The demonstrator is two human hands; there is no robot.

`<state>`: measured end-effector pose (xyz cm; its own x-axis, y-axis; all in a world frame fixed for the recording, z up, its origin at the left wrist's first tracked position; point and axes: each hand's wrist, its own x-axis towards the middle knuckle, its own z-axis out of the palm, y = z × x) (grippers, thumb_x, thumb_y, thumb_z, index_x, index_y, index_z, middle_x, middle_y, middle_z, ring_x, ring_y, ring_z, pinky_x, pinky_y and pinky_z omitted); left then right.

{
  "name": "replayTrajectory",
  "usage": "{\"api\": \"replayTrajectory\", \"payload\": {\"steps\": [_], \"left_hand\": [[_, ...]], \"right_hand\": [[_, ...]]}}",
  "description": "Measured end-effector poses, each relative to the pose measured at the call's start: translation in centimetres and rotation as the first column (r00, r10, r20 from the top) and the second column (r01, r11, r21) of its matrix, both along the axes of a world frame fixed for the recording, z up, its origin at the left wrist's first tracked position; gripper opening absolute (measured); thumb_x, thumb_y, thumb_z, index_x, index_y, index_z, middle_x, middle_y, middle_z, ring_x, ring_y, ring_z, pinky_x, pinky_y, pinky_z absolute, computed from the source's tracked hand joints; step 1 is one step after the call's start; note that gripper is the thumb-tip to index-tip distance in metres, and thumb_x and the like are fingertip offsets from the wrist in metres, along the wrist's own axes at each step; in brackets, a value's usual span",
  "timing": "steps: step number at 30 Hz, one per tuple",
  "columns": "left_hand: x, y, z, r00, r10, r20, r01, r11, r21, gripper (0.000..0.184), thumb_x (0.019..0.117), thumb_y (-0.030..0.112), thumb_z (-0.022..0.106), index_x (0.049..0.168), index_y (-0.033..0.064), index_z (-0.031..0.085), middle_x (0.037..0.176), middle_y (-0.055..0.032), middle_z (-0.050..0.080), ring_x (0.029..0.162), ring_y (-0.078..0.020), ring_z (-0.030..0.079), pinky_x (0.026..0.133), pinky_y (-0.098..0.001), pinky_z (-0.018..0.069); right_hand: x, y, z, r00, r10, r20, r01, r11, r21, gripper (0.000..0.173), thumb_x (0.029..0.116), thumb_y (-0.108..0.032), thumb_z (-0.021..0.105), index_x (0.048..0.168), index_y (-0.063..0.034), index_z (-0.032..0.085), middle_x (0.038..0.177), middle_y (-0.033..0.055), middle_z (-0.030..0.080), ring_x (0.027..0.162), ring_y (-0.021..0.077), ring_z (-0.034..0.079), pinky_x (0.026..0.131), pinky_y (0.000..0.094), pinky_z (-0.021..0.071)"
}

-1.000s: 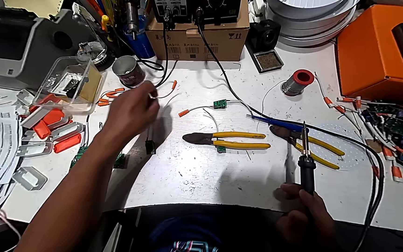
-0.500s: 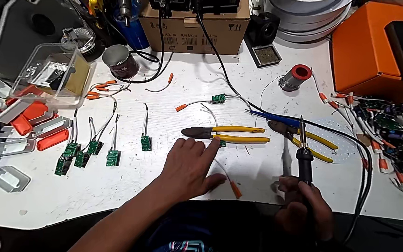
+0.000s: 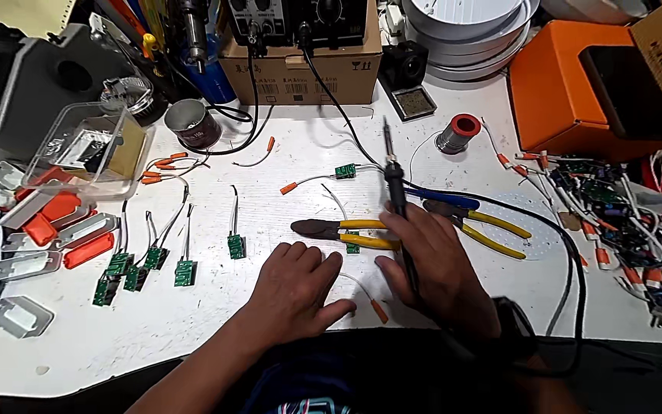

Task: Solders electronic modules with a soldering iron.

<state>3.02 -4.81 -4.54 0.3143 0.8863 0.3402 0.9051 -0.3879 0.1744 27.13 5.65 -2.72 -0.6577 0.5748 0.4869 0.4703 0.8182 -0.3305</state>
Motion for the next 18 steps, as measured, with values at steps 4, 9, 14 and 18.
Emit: {"api": "replayTrajectory", "payload": {"steps": [4,9,14,18], "left_hand": [[-0.1,-0.1,-0.1,0.996,0.037,0.079,-0.038,0.999,0.02,0.049,0.0998,0.054,0.051,0.114,0.0137,0.074,0.079,-0.0055,0.065,0.073,-0.0243,0.061,0.064,-0.0403,0.0476],[1.5,0.5,-0.6,0.998,0.056,0.042,-0.055,0.998,-0.036,0.062,0.0963,0.064,0.051,0.132,0.0171,0.07,0.081,-0.0073,0.063,0.072,-0.0256,0.06,0.063,-0.0407,0.0474],[2.2,0.7,-1.1,0.997,0.079,-0.005,-0.079,0.997,-0.028,0.066,0.0955,0.069,0.048,0.133,0.0184,0.069,0.082,-0.0076,0.062,0.072,-0.0261,0.059,0.062,-0.0404,0.0461],[2.0,0.7,-1.2,0.995,0.097,-0.005,-0.097,0.995,-0.022,0.071,0.0948,0.072,0.045,0.134,0.018,0.069,0.082,-0.0076,0.063,0.071,-0.0256,0.06,0.062,-0.0405,0.0465]], "right_hand": [[-1.5,2.6,-0.1,0.984,0.148,0.095,-0.135,0.982,-0.131,0.063,0.0849,-0.026,0.062,0.144,-0.0071,0.052,0.134,0.0146,0.061,0.122,0.0274,0.061,0.098,0.0475,0.0492],[-2.4,4.0,-1.0,0.968,0.211,0.135,-0.173,0.953,-0.247,0.064,0.0752,-0.017,0.068,0.138,-0.0097,0.055,0.119,0.0076,0.063,0.11,0.0226,0.062,0.095,0.0457,0.0496],[-2.2,3.9,-1.3,0.98,0.182,0.074,-0.148,0.932,-0.33,0.065,0.0731,-0.017,0.071,0.136,-0.0122,0.056,0.117,0.0047,0.062,0.105,0.0202,0.061,0.087,0.0432,0.0514],[-0.9,3.6,-0.7,0.99,0.138,0.028,-0.119,0.929,-0.349,0.066,0.0717,-0.02,0.068,0.136,-0.0123,0.056,0.12,0.0036,0.061,0.107,0.019,0.06,0.086,0.0433,0.0514]]}}
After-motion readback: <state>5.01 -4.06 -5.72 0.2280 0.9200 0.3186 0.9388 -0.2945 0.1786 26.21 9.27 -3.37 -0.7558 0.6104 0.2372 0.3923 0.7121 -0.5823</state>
